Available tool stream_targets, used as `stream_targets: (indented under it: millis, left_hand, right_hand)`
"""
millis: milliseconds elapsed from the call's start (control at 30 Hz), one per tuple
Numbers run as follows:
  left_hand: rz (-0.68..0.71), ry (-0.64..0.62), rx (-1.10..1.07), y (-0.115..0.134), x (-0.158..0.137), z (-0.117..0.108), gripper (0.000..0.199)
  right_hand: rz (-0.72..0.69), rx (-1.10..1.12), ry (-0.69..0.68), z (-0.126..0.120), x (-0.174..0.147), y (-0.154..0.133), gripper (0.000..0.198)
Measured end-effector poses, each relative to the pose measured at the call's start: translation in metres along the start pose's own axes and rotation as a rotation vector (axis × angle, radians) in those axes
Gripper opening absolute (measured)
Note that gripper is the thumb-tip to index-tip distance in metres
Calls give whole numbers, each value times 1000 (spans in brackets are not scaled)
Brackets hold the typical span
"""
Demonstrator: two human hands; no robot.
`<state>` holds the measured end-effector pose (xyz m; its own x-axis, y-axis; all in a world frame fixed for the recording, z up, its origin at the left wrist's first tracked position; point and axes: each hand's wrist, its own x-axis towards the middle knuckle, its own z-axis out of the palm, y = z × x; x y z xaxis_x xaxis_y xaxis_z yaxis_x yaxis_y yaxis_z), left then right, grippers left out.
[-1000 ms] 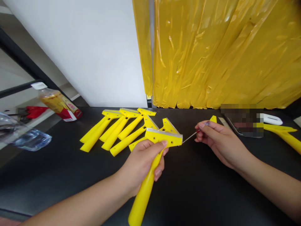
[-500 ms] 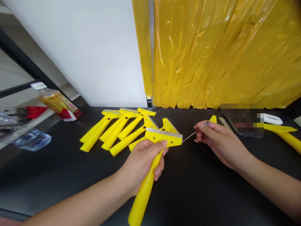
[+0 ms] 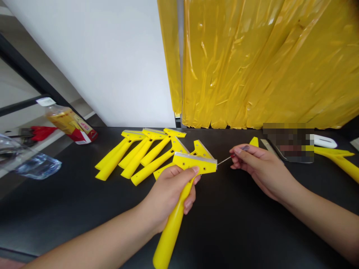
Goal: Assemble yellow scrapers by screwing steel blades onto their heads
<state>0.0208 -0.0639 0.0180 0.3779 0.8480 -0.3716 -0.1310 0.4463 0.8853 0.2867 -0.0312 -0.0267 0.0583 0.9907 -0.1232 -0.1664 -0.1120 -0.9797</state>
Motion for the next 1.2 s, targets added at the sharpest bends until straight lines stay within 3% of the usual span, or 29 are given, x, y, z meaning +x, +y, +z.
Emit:
stream_targets:
  millis: [767, 1067, 1200]
  left_hand:
    - [7, 10, 19, 0, 2, -1, 36]
    - [1, 6, 12, 0, 2, -1, 36]
    - [0, 10, 8, -1, 1, -1, 36]
  right_hand:
    - [-29, -36, -12, 2, 0, 1, 39]
    - [-141, -123, 0, 0, -7, -8, 35]
    - [-275, -276, 14, -1, -13, -15, 32]
